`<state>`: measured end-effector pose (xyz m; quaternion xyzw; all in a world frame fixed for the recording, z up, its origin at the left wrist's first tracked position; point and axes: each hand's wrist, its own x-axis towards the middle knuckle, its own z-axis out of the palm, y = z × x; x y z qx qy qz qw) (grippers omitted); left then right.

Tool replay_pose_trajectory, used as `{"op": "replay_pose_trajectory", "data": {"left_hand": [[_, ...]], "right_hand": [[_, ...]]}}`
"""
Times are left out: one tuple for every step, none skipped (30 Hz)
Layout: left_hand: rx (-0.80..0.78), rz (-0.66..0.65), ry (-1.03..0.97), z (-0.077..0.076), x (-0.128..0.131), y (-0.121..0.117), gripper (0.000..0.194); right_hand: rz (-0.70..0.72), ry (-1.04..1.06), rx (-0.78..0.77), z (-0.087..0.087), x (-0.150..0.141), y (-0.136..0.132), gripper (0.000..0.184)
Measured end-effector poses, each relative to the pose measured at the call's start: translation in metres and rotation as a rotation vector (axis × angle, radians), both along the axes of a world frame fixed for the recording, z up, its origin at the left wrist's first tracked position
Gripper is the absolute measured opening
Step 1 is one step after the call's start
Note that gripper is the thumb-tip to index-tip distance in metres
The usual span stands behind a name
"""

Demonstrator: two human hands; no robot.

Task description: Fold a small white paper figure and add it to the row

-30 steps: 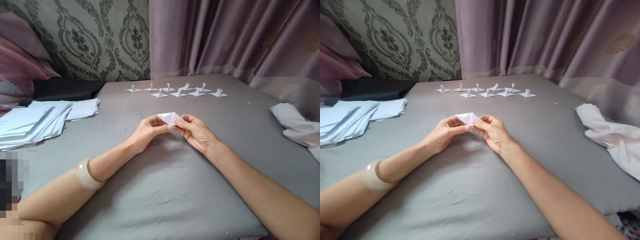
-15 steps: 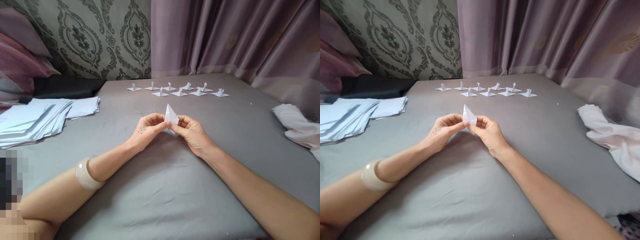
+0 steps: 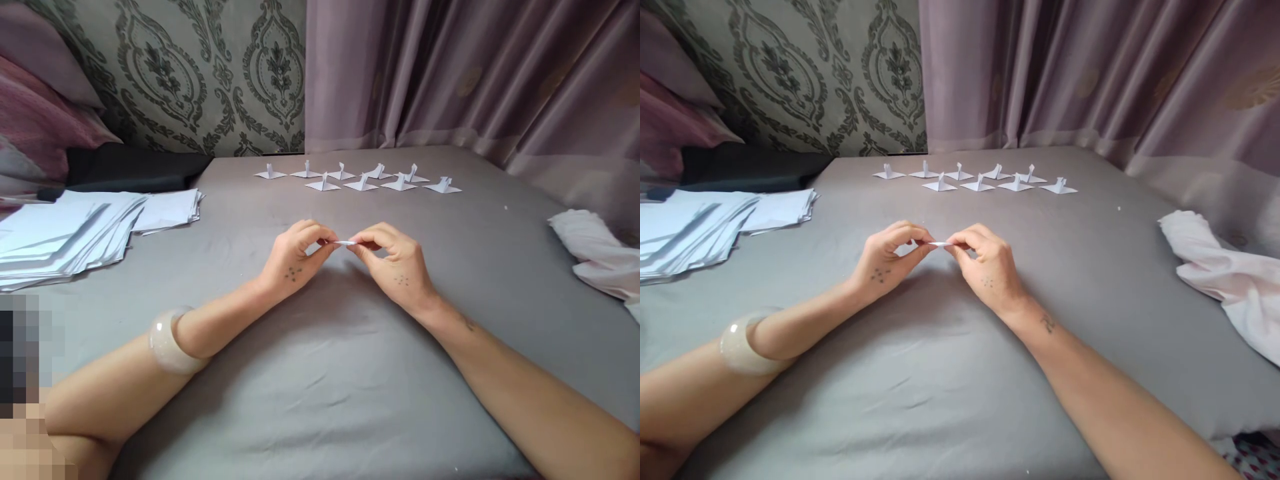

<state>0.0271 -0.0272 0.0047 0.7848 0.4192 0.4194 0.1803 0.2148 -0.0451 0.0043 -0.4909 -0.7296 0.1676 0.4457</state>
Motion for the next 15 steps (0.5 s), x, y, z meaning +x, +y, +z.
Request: {"op": "replay_pose_trajectory", "data": {"left_hand": [[0.112,-0.003,0.096,-0.0004,-0.0017,0.0009,0.019],[0.202,-0.009,0.191,-0.0008,-0.0035,0.0019,0.021],[0.268,-0.013,0.279,-0.0012,-0.0052,0.0029,0.023],[0.31,-0.02,0.36,-0.0017,-0.0067,0.0037,0.025],[0.326,-0.034,0.434,-0.0023,-0.0078,0.0044,0.027],[0.323,-0.057,0.5,-0.003,-0.0085,0.0049,0.028],[0.306,-0.088,0.556,-0.0039,-0.0088,0.0051,0.029],[0.278,-0.124,0.598,-0.0049,-0.0088,0.0051,0.029],[0.243,-0.16,0.625,-0.0059,-0.0086,0.0048,0.028],[0.205,-0.188,0.636,-0.0068,-0.0083,0.0044,0.027],[0.169,-0.206,0.633,-0.0076,-0.008,0.0039,0.026],[0.138,-0.214,0.623,-0.0082,-0.0077,0.0033,0.025],[0.11,-0.215,0.609,-0.0085,-0.0075,0.0027,0.024],[0.083,-0.212,0.594,-0.0087,-0.0073,0.0023,0.022],[0.051,-0.205,0.574,-0.0085,-0.0072,0.002,0.021]], "right_hand": [[-0.007,-0.087,0.066,-0.0008,0.0008,-0.0006,0.012],[-0.013,-0.181,0.121,-0.0016,0.0014,-0.0012,0.017],[-0.018,-0.277,0.16,-0.0024,0.0019,-0.0019,0.021],[-0.018,-0.37,0.182,-0.0032,0.0022,-0.0026,0.024],[-0.009,-0.455,0.189,-0.0041,0.0023,-0.0032,0.027],[0.011,-0.527,0.181,-0.005,0.0024,-0.0037,0.028],[0.035,-0.578,0.16,-0.006,0.0024,-0.0042,0.028],[0.056,-0.606,0.128,-0.0068,0.0025,-0.0046,0.026],[0.072,-0.615,0.089,-0.0075,0.0027,-0.0051,0.025],[0.082,-0.61,0.044,-0.0079,0.0031,-0.0054,0.022],[0.085,-0.598,-0.001,-0.0079,0.0035,-0.0058,0.02],[0.088,-0.585,-0.042,-0.0075,0.004,-0.0061,0.019],[0.091,-0.575,-0.076,-0.0068,0.0046,-0.0063,0.018],[0.097,-0.566,-0.105,-0.006,0.005,-0.0063,0.017],[0.1,-0.554,-0.129,-0.0051,0.0054,-0.0062,0.017]]}}
